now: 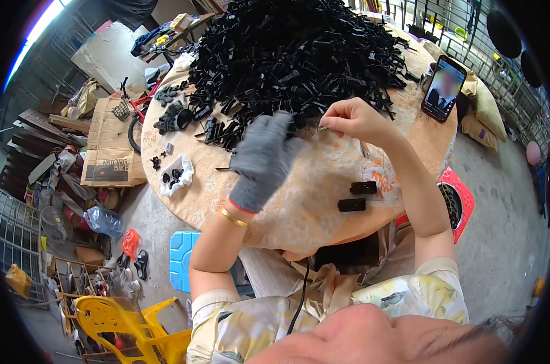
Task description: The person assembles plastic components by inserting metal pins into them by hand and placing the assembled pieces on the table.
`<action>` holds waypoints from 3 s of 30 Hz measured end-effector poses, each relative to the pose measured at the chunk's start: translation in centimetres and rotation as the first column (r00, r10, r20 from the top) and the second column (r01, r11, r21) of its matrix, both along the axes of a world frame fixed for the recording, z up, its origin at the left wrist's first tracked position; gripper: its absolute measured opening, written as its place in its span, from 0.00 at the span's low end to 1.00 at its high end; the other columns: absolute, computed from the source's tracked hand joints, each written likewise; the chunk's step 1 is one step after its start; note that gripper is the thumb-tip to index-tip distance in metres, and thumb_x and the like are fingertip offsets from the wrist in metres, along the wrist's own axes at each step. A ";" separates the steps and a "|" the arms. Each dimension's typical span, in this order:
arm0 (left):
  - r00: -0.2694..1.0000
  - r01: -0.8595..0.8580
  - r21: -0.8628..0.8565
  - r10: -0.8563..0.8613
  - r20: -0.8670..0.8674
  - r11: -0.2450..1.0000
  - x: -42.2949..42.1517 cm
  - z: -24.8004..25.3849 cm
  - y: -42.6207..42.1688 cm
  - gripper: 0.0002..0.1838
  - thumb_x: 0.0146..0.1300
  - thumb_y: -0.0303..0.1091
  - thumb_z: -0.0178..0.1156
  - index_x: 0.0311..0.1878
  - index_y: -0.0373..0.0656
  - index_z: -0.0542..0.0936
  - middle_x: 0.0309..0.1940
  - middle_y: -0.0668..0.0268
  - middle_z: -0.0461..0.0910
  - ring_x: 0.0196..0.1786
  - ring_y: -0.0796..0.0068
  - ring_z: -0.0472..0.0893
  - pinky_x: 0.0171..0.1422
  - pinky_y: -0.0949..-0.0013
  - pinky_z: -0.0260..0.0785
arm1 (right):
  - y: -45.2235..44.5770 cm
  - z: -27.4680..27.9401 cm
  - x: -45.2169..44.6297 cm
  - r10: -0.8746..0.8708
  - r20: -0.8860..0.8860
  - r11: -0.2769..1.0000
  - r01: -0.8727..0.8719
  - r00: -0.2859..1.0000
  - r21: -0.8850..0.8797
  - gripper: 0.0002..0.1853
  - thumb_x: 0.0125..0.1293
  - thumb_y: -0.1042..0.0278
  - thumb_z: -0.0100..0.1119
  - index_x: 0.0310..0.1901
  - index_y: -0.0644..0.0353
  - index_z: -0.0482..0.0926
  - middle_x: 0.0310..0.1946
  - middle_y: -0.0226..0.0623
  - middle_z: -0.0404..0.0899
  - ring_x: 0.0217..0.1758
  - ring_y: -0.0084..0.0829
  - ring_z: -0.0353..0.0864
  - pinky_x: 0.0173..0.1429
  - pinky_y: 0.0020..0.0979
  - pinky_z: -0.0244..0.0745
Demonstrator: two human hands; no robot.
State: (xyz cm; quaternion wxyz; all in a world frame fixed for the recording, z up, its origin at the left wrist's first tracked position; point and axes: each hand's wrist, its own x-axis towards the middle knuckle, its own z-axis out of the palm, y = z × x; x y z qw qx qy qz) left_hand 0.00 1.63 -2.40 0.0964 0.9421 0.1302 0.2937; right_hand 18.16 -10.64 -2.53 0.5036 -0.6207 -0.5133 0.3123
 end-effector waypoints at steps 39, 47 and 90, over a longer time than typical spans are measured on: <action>0.896 0.442 -0.692 -0.326 0.303 0.571 1.1 -1.4 0.7 0.09 0.56 0.31 0.62 0.37 0.41 0.74 0.29 0.73 0.76 0.30 0.87 0.72 0.32 0.82 0.65 | -0.4 0.0 -3.1 -0.035 -0.008 0.970 0.036 0.999 0.240 0.14 0.56 0.66 0.65 0.39 0.63 0.75 0.23 0.20 0.68 0.28 0.09 0.65 0.28 0.14 0.61; 0.834 0.542 -0.648 -0.247 0.494 0.534 0.8 -0.6 -0.8 0.21 0.56 0.17 0.56 0.54 0.40 0.69 0.49 0.68 0.74 0.47 0.82 0.74 0.49 0.79 0.69 | -0.1 -0.7 -4.7 -0.186 0.121 0.912 0.126 0.975 0.390 0.06 0.62 0.73 0.55 0.32 0.67 0.76 0.21 0.31 0.75 0.24 0.16 0.68 0.28 0.20 0.64; 0.805 0.497 -0.868 -0.359 0.472 -0.026 0.6 -0.5 -0.7 0.25 0.61 0.25 0.54 0.62 0.38 0.61 0.49 0.57 0.73 0.46 0.69 0.78 0.51 0.66 0.74 | -0.1 -0.3 -4.3 -0.151 -0.025 0.897 0.147 0.988 0.416 0.08 0.51 0.74 0.67 0.30 0.63 0.76 0.24 0.25 0.76 0.26 0.11 0.70 0.29 0.14 0.66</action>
